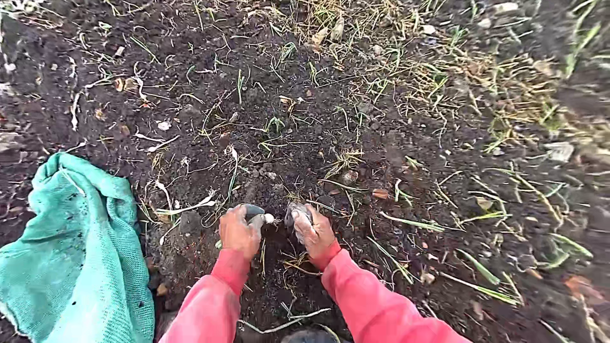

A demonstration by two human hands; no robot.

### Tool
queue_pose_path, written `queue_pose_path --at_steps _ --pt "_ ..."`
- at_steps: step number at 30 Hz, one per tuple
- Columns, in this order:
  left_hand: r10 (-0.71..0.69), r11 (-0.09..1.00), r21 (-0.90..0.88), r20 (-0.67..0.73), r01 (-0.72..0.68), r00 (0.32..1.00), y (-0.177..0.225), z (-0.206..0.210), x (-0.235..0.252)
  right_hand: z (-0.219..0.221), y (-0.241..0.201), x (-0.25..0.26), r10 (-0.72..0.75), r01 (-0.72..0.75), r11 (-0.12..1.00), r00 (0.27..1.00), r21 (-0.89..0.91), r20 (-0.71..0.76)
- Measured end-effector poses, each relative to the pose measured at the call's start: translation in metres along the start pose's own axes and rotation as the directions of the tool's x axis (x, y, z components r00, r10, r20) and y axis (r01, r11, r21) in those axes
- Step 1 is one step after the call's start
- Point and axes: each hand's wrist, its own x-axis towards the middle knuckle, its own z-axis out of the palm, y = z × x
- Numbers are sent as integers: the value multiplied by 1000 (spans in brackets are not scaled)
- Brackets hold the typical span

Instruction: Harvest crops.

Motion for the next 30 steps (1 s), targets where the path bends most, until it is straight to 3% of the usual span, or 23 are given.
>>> queue_pose_path --at_steps 2,4,6,7,9,11,13,16,19,23,28,30 --pt "130 972 184 106 -148 986 17 28 22 -6 4 -16 23 -20 998 998 65 -57" --pt "236 865 367 301 -341 924 19 65 24 -25 -27 -33 -25 31 998 993 50 -111" --pt "303 815 371 380 -445 874 10 76 19 -37 -49 -41 -95 90 995 988 -42 -122" --pt "327 830 345 334 -437 884 2 68 18 -41 -51 -42 -117 106 988 987 -109 -106" --pt "385 833 401 70 -380 920 -24 30 17 -40 -50 -48 -87 73 969 995 -234 -51" --pt "305 819 537 -112 -201 946 -59 -24 38 -38 -66 -44 -59 56 956 998 -288 -4" --pt "185 778 625 -121 -70 975 -97 -60 57 -39 -107 -35 -91 98 968 995 -230 44" --pt "307 746 631 -44 -211 951 -133 -72 55 -33 -159 -12 -208 216 975 969 -48 136" --pt "424 805 512 -140 -301 895 -138 -81 39 17 -123 1 -268 274 962 949 -14 165" --pt "434 816 422 3 -395 901 -119 -75 -6 62 -19 -44 -170 186 970 979 -158 112" --pt "379 820 390 180 -420 908 -77 -16 -31 42 -18 -72 -147 150 983 988 -105 41" --pt "322 783 424 349 -455 880 -60 27 -29 25 -36 -81 -178 177 980 984 -89 4"
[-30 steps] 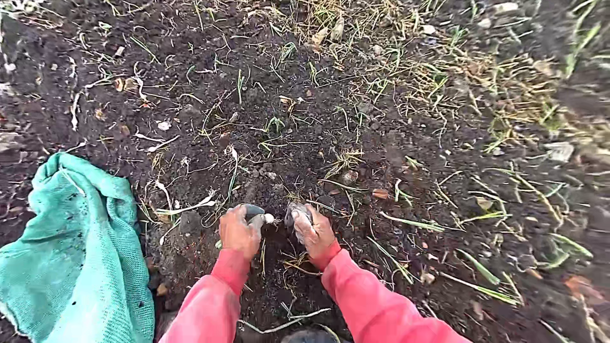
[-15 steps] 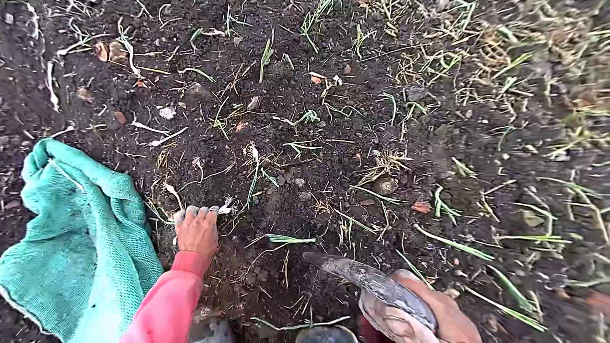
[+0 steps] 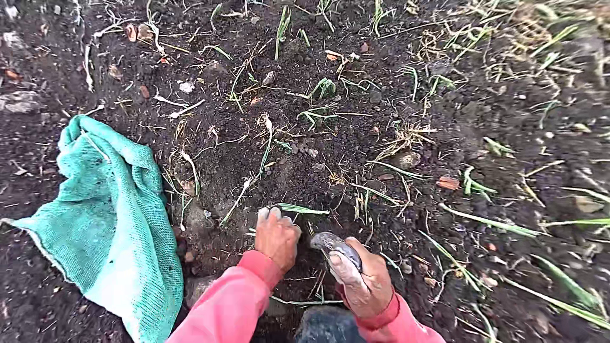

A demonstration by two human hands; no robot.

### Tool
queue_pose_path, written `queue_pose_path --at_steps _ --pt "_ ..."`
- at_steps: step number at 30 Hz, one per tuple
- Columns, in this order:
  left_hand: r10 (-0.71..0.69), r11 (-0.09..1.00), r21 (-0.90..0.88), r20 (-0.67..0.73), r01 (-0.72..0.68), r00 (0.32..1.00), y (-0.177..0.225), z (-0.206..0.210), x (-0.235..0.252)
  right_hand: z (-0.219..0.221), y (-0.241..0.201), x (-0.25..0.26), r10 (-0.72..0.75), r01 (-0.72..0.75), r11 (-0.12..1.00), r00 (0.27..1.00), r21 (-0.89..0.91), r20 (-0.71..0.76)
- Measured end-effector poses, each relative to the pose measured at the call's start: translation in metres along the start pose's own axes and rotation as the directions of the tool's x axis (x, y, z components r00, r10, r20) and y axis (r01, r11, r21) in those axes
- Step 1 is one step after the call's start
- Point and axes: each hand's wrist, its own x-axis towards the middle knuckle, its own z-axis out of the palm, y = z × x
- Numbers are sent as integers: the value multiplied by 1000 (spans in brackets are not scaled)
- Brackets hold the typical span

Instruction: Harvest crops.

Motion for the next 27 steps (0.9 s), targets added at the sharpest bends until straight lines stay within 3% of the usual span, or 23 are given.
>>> queue_pose_path --at_steps 2,4,5,6,8,9,11,13,16,19,21,23,25,27 --pt "50 998 29 247 -59 968 20 27 11 -16 -12 -17 -22 21 1000 999 -23 -40" --pt "53 998 4 295 -56 954 23 29 11 -18 -3 -25 -51 46 995 997 -84 -56" --pt "31 999 -25 207 -26 978 19 24 3 -18 4 -30 -34 29 994 999 -104 -43" --pt "-3 999 -34 4 3 1000 12 20 -10 -19 7 -35 -10 7 992 1000 -125 -21" --pt "-115 993 -24 -409 116 905 -27 0 -9 -23 -2 -27 -38 38 992 999 -118 2" --pt "-218 973 -36 -462 227 860 -49 -12 -1 -27 -11 -23 -68 69 994 998 -82 15" --pt "-470 880 -60 -257 472 844 -78 -19 4 -32 -41 -30 -97 95 994 994 45 49" --pt "-532 846 -44 -151 532 833 -97 -16 18 -25 -62 -15 -172 158 972 983 173 70" --pt "-472 878 -203 -201 435 859 -100 -20 -9 -5 -85 5 -261 226 938 960 261 106" --pt "-368 897 -360 -286 257 885 -102 -15 -66 23 -76 11 -231 194 956 960 218 160" --pt "-348 879 -406 -187 251 918 -90 -4 -88 54 -31 -8 -149 135 986 976 96 157" --pt "-376 871 -339 4 355 927 -65 6 -83 75 14 -33 -33 29 999 986 29 165" --pt "-312 922 -172 195 346 930 -40 23 -62 69 19 -40 7 -9 1000 991 14 130" --pt "-172 976 -71 328 206 929 -17 51 -57 46 -3 -47 -22 22 1000 993 -2 119"
